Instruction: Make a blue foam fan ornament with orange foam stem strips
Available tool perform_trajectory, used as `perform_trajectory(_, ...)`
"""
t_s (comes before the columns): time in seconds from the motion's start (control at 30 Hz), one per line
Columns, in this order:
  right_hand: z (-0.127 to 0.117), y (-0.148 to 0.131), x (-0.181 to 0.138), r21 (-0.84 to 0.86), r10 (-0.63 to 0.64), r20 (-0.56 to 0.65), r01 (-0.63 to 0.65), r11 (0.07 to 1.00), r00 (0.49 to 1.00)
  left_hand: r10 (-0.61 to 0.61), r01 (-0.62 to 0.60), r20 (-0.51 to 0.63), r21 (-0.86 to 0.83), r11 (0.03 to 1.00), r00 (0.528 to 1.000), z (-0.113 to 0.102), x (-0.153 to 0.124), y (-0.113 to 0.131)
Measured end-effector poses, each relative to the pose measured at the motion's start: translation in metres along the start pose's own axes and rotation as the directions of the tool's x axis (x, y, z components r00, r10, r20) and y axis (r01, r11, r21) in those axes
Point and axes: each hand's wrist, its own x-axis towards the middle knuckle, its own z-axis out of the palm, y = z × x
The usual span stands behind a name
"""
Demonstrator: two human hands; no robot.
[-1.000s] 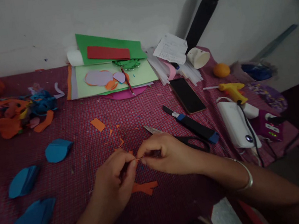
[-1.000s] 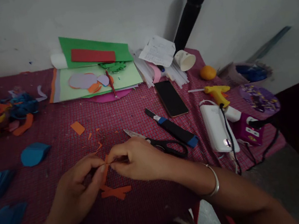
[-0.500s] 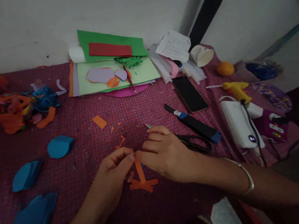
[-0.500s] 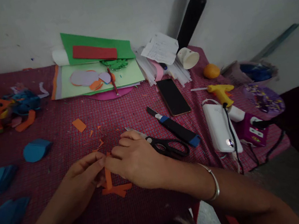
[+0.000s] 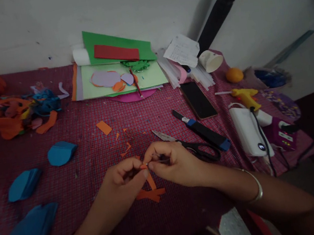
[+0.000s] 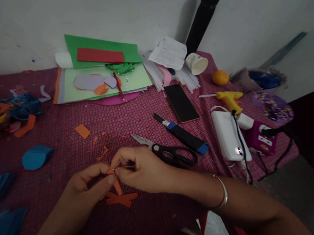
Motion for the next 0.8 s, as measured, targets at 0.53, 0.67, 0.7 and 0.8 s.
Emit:
perform_trajectory(0.53, -0.018, -0.002, 0.000, -0.672, -0.492, 0.293, 0.543, 0.503, 0.820, -0.145, 0.186, 0.125, -0.440, 0.879, 0.982, -0.001, 0.001, -0.016)
perform_trajectory(0.67, -0.020, -0.004, 0.000, -0.490, -0.367, 0.210, 0.422, 0.763, 0.906, 0.023, -0.023, -0.007, -0.027, 0.999, 1.000, -0.003, -0.002, -0.007)
perform_trajectory(0.7, -0.020, -0.003, 0.001, -0.445, -0.342, 0.191, 0.392, 0.805, 0.920, 0.091, -0.088, -0.030, 0.085, 0.993, 0.995, -0.003, -0.002, -0.005)
perform_trajectory(0.8, -0.020, -0.001, 0.002, -0.423, -0.326, 0.179, 0.372, 0.827, 0.928, 0.246, -0.218, -0.061, 0.297, 0.930, 0.967, -0.002, -0.003, -0.003)
